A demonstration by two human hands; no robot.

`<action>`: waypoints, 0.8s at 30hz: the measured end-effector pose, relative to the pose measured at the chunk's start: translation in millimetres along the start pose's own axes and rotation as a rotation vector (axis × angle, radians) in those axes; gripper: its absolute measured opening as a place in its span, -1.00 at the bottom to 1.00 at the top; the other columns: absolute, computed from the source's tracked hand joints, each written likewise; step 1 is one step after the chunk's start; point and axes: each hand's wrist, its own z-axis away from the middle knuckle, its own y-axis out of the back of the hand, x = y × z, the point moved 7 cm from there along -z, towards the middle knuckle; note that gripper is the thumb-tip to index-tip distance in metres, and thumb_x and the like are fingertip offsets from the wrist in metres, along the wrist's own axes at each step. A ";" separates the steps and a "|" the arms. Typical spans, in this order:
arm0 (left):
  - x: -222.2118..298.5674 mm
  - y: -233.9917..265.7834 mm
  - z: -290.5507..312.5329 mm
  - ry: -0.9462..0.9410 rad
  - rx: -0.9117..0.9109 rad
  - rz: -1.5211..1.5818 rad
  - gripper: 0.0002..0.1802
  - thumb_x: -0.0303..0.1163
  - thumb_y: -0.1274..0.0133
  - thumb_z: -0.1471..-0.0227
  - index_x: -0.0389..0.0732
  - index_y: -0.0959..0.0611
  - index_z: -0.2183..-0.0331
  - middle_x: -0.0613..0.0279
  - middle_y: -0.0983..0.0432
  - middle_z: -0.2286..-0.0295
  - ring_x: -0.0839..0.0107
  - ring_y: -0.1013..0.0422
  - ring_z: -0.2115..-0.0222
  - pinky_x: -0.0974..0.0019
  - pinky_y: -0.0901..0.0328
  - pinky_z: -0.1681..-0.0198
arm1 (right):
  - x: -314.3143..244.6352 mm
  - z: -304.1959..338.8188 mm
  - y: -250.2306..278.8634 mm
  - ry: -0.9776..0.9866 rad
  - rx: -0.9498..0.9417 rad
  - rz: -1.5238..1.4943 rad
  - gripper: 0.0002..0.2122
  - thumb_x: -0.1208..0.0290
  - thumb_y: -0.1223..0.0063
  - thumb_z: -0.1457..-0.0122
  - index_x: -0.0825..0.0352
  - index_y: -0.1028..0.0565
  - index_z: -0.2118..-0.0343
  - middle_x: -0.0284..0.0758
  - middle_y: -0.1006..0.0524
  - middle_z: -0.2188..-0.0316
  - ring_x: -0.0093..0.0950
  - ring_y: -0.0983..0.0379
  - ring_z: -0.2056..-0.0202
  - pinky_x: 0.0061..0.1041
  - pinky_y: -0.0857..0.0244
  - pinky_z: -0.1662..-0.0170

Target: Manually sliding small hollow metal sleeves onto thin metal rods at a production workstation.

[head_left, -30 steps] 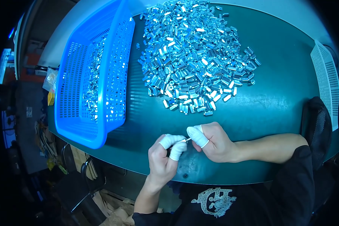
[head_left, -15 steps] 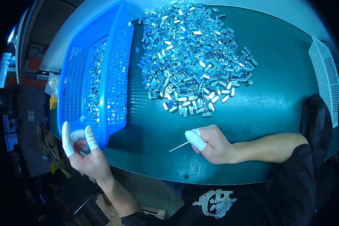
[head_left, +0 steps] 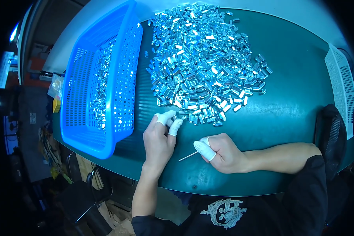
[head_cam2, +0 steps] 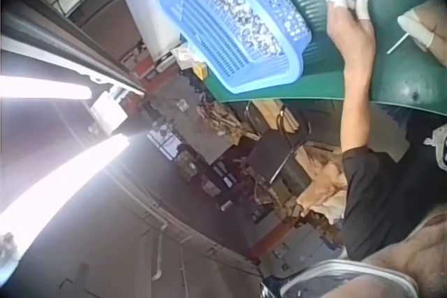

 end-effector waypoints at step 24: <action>-4.1 4.7 84.0 0.427 0.045 1.134 -0.76 -0.64 -0.10 0.03 -0.35 -0.57 0.23 0.03 -0.55 0.35 0.34 -0.51 0.41 0.34 -0.42 0.29 | -2.7 -1.0 6.5 -0.132 0.032 -0.123 -0.60 0.34 0.20 -0.31 0.37 -0.30 0.70 -0.32 -0.30 0.76 -0.50 -0.19 0.72 -0.48 -0.07 0.62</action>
